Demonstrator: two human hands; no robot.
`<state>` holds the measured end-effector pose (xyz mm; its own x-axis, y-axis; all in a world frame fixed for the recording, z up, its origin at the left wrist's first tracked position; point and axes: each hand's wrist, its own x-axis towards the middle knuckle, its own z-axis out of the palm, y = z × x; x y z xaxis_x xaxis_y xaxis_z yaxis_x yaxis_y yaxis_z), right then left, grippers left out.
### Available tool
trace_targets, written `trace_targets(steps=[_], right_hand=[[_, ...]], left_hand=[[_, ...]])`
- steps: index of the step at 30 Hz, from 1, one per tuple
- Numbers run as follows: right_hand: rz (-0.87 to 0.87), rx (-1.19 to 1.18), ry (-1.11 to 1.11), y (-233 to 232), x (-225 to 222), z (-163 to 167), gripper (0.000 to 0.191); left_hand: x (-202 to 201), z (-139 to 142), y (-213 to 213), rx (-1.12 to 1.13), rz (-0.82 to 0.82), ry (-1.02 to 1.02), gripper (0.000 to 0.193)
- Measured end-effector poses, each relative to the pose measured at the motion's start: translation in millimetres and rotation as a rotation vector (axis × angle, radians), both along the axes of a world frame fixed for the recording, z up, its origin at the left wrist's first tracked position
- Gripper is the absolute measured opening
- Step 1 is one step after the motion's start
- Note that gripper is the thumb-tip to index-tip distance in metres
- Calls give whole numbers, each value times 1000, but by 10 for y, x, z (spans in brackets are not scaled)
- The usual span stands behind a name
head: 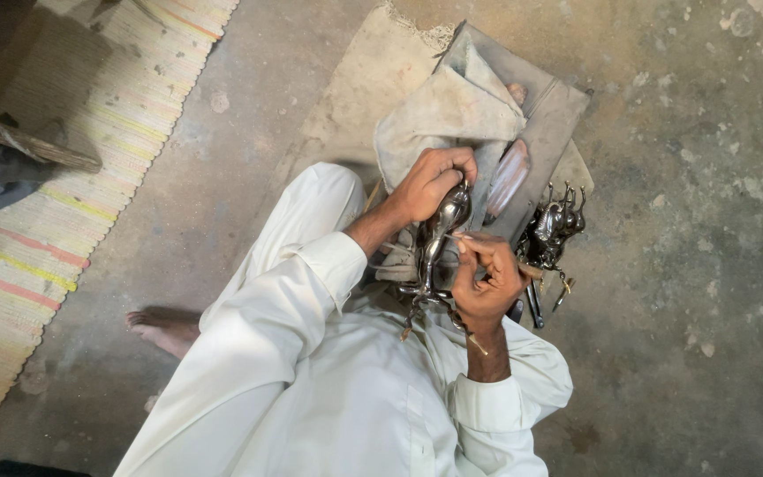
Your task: The person sits on the floor and uses a small hand graver to engrave and refine details on silver-toned metal animal figurines, including a horse and a deer figure, holding each figure steady with one hand while cutting details with the other, then sets finished figures aside and picks up the next one.
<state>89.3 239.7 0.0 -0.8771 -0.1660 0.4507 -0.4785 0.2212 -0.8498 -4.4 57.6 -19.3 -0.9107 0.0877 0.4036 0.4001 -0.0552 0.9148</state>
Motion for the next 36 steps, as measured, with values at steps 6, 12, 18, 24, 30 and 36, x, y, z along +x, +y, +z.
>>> trace_targets(steps=[6, 12, 18, 24, 30, 36], right_hand=[[40, 60, 27, 4, -1, 75, 13], [60, 10, -34, 13, -8, 40, 10], [23, -153, -143, 47, -56, -26, 8], [-80, -222, -147, -9, -166, 51, 10], [-111, -177, -140, -58, -149, 180, 10], [-113, -170, -137, -112, -215, 200, 9]], left_hand=[[6, -19, -4, 3, -1, -8, 21], [7, -39, -14, -19, -4, 8, 22], [-1, -85, 2, -16, -4, 10, 22], [-9, -92, -10, -5, -37, -5, 22], [10, -65, -7, 16, -42, -45, 22], [36, 29, -66, -28, -55, 31, 37]])
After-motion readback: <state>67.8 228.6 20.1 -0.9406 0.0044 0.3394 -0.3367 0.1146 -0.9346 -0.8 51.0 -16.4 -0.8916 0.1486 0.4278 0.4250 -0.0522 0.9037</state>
